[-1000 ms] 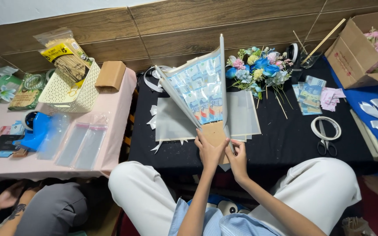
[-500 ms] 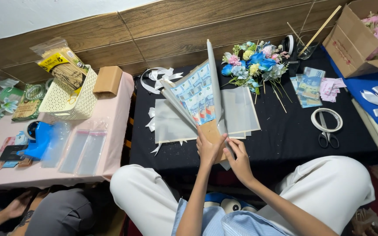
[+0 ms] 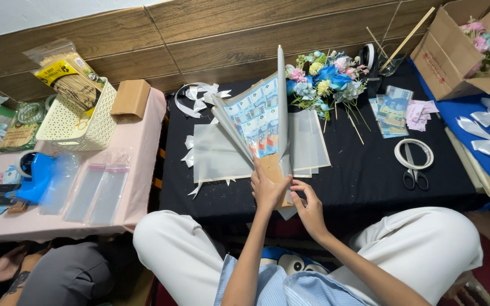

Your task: Assembling and wrapping a money bouquet using banknotes, decorative paper, and tape.

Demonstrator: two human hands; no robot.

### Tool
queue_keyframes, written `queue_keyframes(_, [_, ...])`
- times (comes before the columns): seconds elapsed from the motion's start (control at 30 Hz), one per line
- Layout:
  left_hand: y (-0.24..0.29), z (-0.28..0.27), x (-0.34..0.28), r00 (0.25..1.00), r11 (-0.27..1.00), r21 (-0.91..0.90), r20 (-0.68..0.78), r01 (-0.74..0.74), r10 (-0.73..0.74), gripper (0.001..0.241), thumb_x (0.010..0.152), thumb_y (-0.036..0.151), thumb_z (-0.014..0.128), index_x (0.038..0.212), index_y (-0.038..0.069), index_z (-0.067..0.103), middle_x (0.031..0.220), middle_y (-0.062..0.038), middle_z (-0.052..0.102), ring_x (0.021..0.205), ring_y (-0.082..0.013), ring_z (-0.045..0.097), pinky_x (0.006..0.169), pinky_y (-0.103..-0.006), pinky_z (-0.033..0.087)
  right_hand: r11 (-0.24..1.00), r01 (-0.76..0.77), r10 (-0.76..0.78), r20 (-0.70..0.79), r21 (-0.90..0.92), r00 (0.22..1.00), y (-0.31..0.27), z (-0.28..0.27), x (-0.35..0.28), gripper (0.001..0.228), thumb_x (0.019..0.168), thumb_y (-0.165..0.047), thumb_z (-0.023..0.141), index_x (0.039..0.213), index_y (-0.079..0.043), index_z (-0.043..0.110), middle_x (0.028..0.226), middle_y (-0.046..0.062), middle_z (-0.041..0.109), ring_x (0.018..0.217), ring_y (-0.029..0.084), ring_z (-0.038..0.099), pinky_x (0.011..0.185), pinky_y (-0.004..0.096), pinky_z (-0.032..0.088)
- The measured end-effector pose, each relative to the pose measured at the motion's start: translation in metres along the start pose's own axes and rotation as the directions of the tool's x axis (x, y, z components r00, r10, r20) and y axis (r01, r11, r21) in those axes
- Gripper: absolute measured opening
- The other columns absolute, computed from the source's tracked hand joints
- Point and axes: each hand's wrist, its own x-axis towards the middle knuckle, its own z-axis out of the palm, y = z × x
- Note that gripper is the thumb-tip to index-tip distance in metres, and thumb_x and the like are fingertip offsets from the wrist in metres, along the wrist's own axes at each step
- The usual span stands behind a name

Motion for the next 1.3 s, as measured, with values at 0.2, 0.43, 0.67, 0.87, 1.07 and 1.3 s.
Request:
queue_keyframes(0.2, [0.024,-0.008,-0.022,0.998,0.999,0.034,-0.054,-0.025,0.027,0.124,0.072,0.045,0.081,0.164,0.022,0.003,0.148,-0.034,0.036,0.136,-0.0531,0.04,0.106,-0.0629,0.034,0.987,-0.082,0.092,-0.067,0.141,0.994,0.021,-0.009,0.02,0.03,0.106,-0.031,0.051,0.111,-0.007,0.069,0.122,0.013,0.072,0.121,0.026,0.064,0.101,0.041,0.053])
queue_keyframes(0.43, [-0.009,0.011,-0.017,0.95,0.95,0.228,-0.175,-0.215,0.257,0.128,0.067,0.043,0.085,0.163,0.026,0.001,0.149,-0.025,0.034,0.124,-0.0459,0.045,0.098,-0.0572,0.046,0.971,0.005,0.066,-0.288,0.24,0.955,0.024,-0.093,0.095,0.039,0.104,-0.029,0.042,0.118,-0.001,0.065,0.123,0.015,0.069,0.12,0.02,0.064,0.106,0.035,0.046])
queue_keyframes(0.67, [-0.024,-0.009,0.013,0.849,0.876,0.387,-0.319,-0.289,0.421,0.129,0.061,0.046,0.089,0.162,0.024,0.011,0.148,-0.026,0.035,0.123,-0.044,0.047,0.096,-0.0534,0.047,0.966,0.056,-0.158,-0.407,-0.252,0.9,0.057,-0.226,0.267,0.032,0.102,-0.023,0.048,0.12,-0.006,0.068,0.111,0.005,0.068,0.095,0.017,0.058,0.085,0.027,0.044])
queue_keyframes(0.87, [-0.053,-0.01,0.045,0.705,0.822,0.501,-0.478,-0.271,0.524,0.135,0.049,0.049,0.09,0.161,0.02,0.022,0.147,-0.025,0.042,0.116,-0.041,0.053,0.096,-0.0473,0.048,0.812,-0.021,-0.251,-0.382,-0.583,0.89,0.106,-0.277,0.393,0.035,0.099,-0.029,0.05,0.121,-0.014,0.073,0.113,0.011,0.073,0.099,0.031,0.067,0.087,0.039,0.051])
queue_keyframes(1.07, [-0.082,0.002,0.062,0.713,0.83,0.523,-0.505,-0.195,0.486,0.138,0.044,0.051,0.092,0.16,0.022,0.024,0.145,-0.023,0.042,0.112,-0.0397,0.055,0.093,-0.0474,0.051,0.851,-0.21,-0.036,-0.451,-0.481,0.892,0.118,-0.276,0.426,0.033,0.094,-0.037,0.062,0.108,-0.012,0.078,0.108,0.007,0.073,0.099,0.027,0.065,0.088,0.036,0.049])
queue_keyframes(1.3, [-0.077,0.001,0.056,0.766,0.834,0.508,-0.443,-0.214,0.466,0.135,0.05,0.055,0.091,0.16,0.023,0.019,0.149,-0.025,0.038,0.124,-0.0422,0.05,0.098,-0.0509,0.048,0.951,-0.217,0.084,-0.491,-0.221,0.867,0.144,-0.295,0.455,0.027,0.084,-0.018,0.078,0.1,0.003,0.076,0.095,0.012,0.074,0.085,0.023,0.066,0.08,0.032,0.051])
